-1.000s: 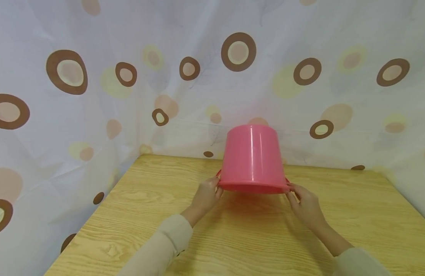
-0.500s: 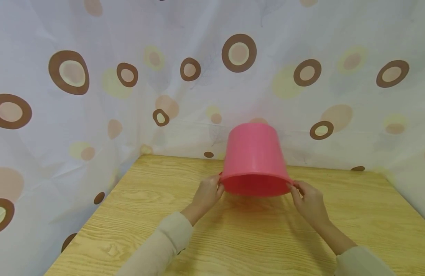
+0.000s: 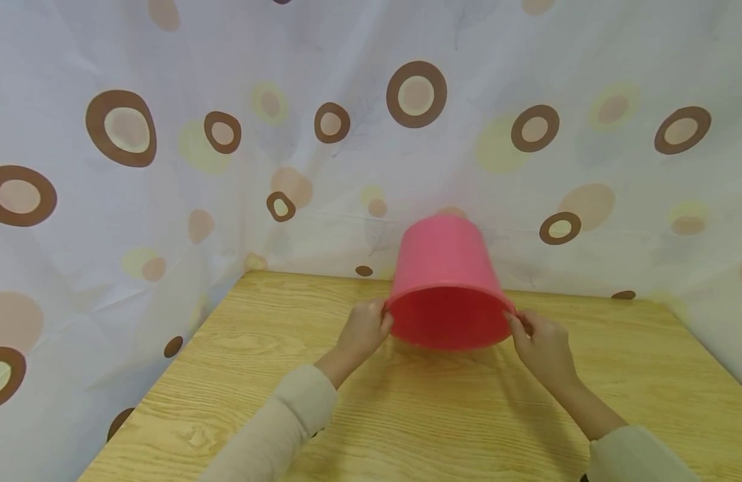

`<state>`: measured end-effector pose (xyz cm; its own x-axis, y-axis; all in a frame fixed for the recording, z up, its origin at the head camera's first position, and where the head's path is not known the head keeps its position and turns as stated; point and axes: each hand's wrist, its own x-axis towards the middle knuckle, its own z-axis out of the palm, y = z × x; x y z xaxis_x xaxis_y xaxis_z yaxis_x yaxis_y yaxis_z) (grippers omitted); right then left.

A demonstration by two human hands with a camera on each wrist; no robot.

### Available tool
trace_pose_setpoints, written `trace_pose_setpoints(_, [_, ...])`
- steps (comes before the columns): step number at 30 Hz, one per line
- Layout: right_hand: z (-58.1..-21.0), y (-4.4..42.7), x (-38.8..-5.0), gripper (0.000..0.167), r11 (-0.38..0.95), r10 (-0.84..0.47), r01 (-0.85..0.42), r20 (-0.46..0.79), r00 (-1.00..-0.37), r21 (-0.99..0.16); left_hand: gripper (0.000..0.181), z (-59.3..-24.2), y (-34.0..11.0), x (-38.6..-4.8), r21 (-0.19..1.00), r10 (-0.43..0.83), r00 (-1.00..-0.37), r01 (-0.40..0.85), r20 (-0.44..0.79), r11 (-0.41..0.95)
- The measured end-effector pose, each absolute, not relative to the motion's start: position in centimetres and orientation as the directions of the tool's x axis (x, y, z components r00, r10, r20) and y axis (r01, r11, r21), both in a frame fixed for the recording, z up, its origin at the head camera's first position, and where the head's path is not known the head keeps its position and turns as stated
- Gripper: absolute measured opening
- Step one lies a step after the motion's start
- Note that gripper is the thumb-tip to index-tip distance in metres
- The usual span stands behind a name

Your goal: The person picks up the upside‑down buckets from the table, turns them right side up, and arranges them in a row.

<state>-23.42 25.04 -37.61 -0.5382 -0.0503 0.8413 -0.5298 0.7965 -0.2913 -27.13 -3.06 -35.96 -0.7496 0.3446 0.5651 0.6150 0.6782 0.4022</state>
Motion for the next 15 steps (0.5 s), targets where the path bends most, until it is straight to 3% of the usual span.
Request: trace_pose_setpoints(15, [-35.9, 25.0, -23.2, 0.009, 0.815, -0.028, -0.486, 0.816, -0.577, -0.316, 0.023, -34.3, -2.9, -27.1, 0.434, 0.333, -0.783, 0.583, 0.525, 0.687])
